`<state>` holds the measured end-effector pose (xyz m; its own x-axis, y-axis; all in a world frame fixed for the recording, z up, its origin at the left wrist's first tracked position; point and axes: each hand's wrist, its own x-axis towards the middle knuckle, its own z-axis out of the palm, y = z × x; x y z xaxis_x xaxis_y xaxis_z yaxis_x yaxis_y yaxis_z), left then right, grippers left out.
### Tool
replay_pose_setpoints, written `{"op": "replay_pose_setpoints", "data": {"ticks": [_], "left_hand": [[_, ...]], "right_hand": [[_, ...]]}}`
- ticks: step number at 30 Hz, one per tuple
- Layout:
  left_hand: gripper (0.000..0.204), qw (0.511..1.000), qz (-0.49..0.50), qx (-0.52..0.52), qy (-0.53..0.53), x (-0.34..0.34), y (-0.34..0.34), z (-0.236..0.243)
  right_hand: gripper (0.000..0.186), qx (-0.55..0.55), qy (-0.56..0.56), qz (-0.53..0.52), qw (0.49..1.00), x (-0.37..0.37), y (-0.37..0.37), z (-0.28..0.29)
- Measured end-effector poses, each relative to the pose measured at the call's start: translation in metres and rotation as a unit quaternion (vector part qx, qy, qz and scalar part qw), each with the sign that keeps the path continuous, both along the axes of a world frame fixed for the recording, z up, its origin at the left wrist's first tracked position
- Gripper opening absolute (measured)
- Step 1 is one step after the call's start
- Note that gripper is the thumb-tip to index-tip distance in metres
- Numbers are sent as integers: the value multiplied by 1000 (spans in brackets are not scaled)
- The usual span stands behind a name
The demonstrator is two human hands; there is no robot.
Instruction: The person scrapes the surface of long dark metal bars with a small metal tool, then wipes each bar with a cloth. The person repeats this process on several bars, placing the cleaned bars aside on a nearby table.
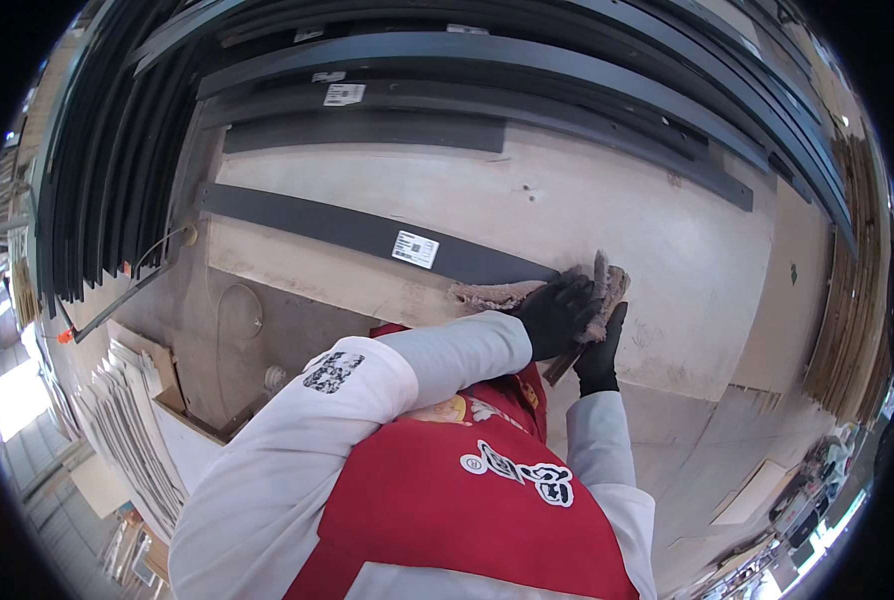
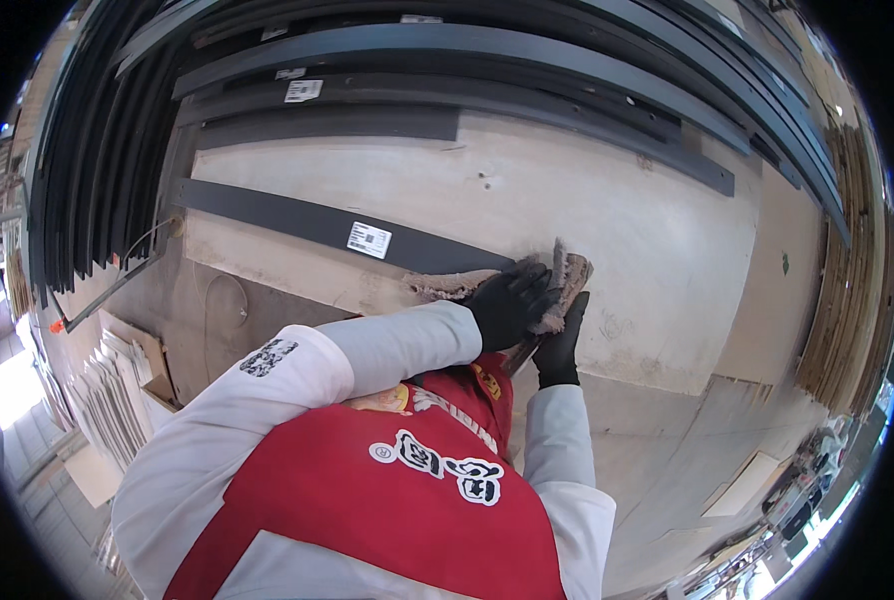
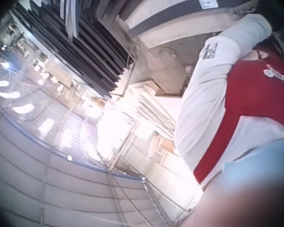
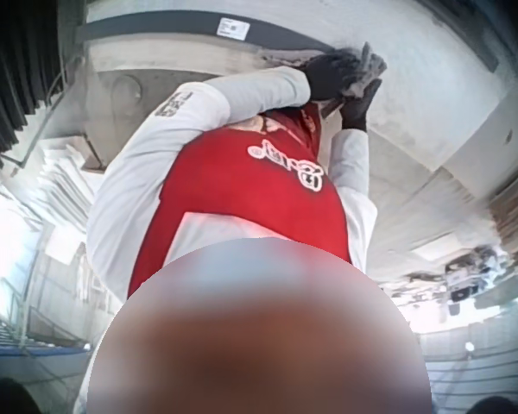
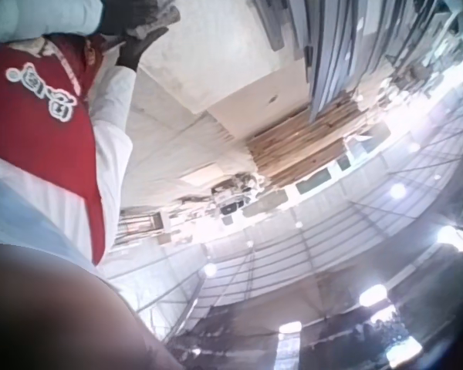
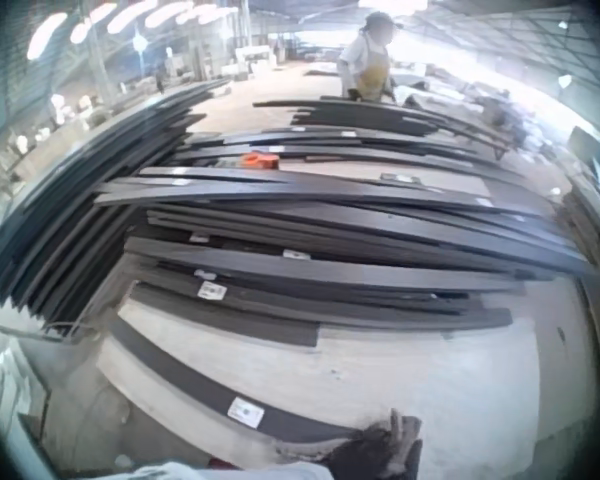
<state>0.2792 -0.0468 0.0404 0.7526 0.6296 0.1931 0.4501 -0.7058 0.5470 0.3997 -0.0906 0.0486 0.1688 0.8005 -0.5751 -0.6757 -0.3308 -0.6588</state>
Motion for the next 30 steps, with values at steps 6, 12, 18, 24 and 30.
{"op": "replay_pose_setpoints", "data": {"ticks": [6, 12, 18, 24, 30], "left_hand": [[42, 870, 107, -424, -228, 17, -27, 22], [83, 860, 259, -263, -353, 30, 80, 39], [92, 990, 123, 54, -43, -139, 120, 47], [81, 986, 116, -16, 119, -264, 75, -8], [72, 978, 159, 32, 133, -279, 41, 8]], "right_hand": [[62, 85, 47, -14, 995, 21, -9, -32], [72, 102, 235, 89, 962, 25, -1, -26], [63, -44, 25, 132, 990, 21, 11, -6], [47, -65, -191, 284, 938, -4, 22, 33], [68, -30, -134, 167, 976, -1, -1, 16]]}}
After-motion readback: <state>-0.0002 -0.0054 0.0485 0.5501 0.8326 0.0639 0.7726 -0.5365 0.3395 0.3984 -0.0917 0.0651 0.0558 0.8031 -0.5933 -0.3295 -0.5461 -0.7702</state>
